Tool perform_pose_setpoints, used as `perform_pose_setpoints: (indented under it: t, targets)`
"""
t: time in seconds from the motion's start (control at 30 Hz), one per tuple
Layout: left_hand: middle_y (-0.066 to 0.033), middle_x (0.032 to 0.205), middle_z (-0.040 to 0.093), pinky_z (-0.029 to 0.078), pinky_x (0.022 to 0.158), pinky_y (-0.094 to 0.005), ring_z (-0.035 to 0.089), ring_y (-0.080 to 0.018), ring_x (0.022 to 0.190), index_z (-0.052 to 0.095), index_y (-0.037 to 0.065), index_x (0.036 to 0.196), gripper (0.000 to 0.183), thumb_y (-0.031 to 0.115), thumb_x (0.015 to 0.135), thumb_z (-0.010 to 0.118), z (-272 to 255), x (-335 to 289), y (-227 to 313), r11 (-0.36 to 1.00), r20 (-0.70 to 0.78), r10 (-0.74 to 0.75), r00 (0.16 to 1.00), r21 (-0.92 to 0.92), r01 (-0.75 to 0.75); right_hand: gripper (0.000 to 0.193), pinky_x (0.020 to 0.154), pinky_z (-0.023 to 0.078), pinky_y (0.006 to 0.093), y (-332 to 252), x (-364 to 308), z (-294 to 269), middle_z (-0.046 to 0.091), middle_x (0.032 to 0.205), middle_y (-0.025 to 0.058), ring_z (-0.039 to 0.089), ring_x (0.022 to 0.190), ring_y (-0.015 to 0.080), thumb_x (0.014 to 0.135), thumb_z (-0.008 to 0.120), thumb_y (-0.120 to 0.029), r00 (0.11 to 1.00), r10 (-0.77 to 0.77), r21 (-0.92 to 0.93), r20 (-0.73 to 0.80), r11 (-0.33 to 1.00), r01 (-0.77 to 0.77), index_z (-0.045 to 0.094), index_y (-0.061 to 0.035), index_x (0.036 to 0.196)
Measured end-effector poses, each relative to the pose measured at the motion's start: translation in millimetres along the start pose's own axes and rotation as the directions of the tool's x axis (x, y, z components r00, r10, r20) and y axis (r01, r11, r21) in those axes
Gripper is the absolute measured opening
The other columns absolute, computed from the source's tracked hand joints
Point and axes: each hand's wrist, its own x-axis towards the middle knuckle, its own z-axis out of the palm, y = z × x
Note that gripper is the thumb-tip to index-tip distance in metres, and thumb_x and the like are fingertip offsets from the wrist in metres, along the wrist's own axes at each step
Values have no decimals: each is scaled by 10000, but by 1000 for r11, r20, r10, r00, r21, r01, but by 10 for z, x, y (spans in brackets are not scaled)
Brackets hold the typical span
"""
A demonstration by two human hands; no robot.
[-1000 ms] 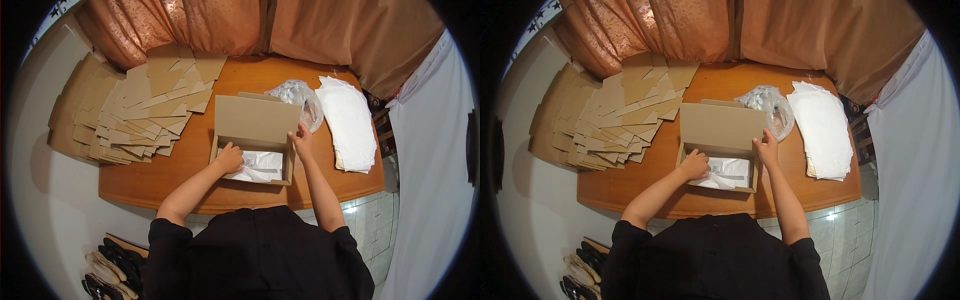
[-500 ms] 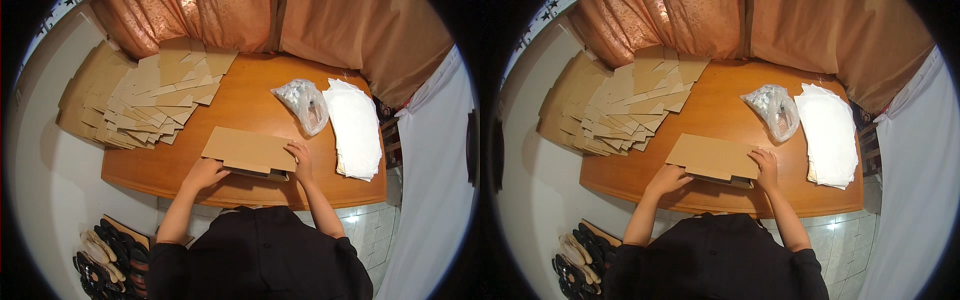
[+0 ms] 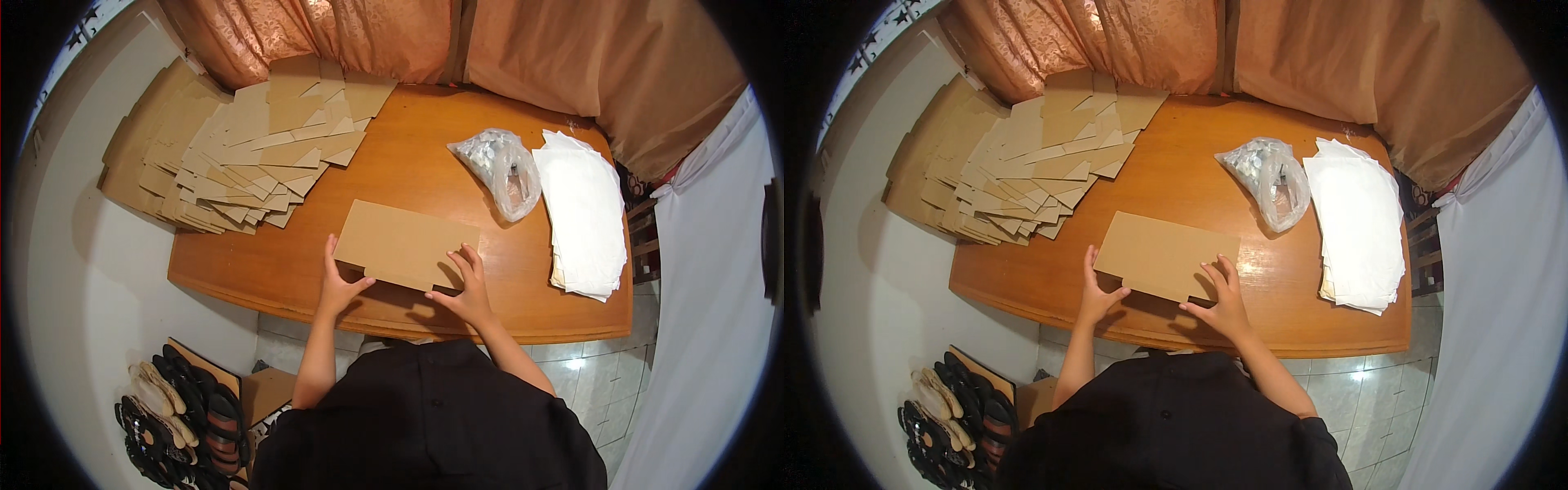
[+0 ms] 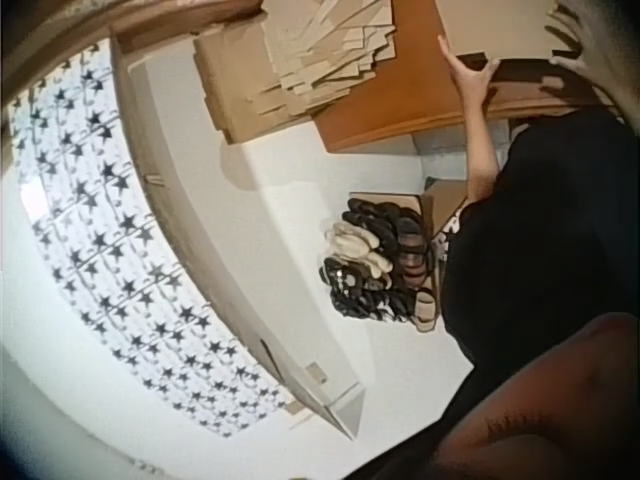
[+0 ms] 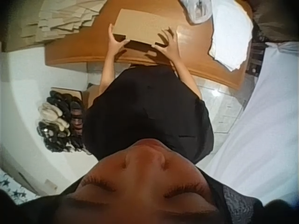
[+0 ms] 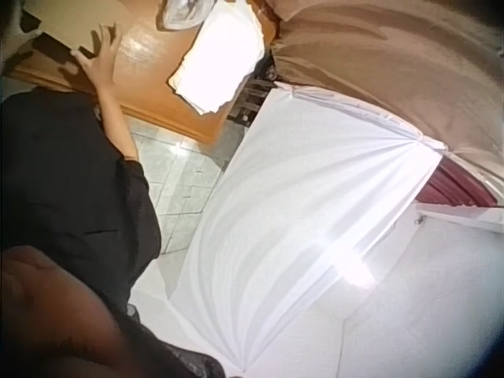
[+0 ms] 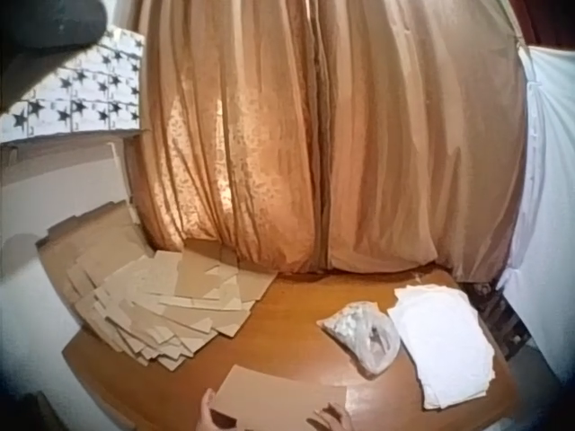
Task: Folding cardboard shoe boxes and adding tissue paper liners.
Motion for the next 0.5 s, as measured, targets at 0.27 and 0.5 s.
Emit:
perform_pose_setpoints:
  t: [0.27,0.5]
  targets:
    - [-167,1357,343,316,1036,-419,350,-310,1267,312,47,1378,981,273,588,848,124,20,15,990,-83,-90,992,105,99,787,1012,360,426,-18,-14,142,316,1367,203,368,1248,365,558,873,-250,995,-10,-83,-95,997,2,503,-75,1230]
    - [-179,1328,375,345,1018,-415,394,-339,1228,479,65,1238,798,243,563,864,148,73,7,955,-63,131,989,277,-109,679,995,383,414,-36,50,107,410,1337,217,401,1247,362,594,846,-222,994,42,-123,-98,991,-54,555,-75,1190]
